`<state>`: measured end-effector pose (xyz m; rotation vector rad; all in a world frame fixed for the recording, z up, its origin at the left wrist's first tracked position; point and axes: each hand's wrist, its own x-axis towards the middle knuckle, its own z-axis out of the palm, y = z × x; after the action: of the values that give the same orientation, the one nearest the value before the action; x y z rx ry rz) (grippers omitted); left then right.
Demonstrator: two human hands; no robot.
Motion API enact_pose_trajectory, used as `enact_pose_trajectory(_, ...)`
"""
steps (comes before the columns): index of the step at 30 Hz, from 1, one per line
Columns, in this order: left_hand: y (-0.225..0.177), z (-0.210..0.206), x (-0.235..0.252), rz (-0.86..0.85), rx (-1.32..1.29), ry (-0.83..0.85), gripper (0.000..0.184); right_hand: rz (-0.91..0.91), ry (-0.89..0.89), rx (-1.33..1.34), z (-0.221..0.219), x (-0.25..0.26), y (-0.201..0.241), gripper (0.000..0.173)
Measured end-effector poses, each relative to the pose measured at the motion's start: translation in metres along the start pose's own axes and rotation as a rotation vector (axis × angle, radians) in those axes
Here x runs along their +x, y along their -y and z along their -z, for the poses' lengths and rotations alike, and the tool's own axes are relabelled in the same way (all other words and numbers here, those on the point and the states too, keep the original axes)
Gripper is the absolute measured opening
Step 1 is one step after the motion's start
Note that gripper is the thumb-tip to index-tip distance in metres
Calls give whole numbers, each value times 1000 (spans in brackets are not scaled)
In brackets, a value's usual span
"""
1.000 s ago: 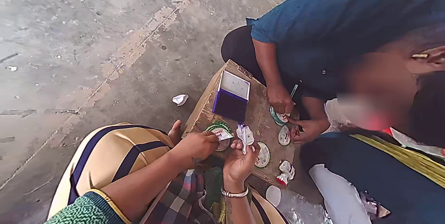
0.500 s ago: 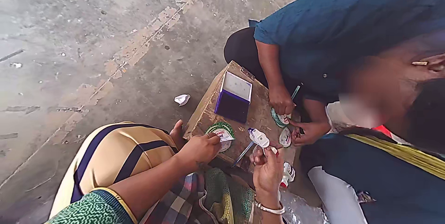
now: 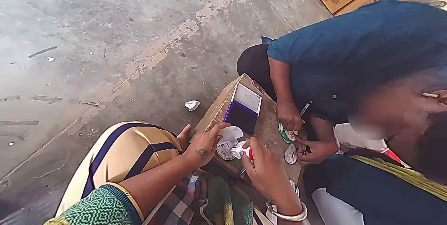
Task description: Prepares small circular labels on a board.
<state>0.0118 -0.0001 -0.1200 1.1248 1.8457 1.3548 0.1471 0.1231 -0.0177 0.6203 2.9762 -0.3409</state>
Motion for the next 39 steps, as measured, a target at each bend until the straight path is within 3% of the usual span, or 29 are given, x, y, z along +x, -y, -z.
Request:
enact_pose_trajectory(3,3,-3,-1,-59,-12,-31,38,-51,165,32,-7,15,9,25)
enact_pose_trajectory(5,4,-2,0,-78,9,-29,40,-59,178,26,-16,19,13,23)
enact_pose_trajectory(9,-4,6,0,-4,61,129,44,-109,224,26,-2,16,11,26)
enact_pose_trajectory(14,4,5,-4,-158,87,176,32,-221,-188,113,35,17,-17,32)
enact_pose_trajectory(16,6,5,-3,-221,136,208,44,-321,-138,143,34,39,-20,28)
enact_pose_trajectory(21,14,-1,-3,-409,257,167,34,-507,36,147,9,90,-17,24)
enact_pose_trajectory(24,10,4,-2,-402,287,231,41,-557,81,153,5,98,-14,23)
enact_pose_trajectory(27,11,3,-2,-419,309,253,33,-600,38,221,10,90,-17,28)
enact_pose_trajectory(32,16,-4,-2,-446,266,133,19,-572,-218,349,16,46,-15,26)
enact_pose_trajectory(39,11,0,0,-304,152,117,14,-469,-282,481,16,-5,-14,23)
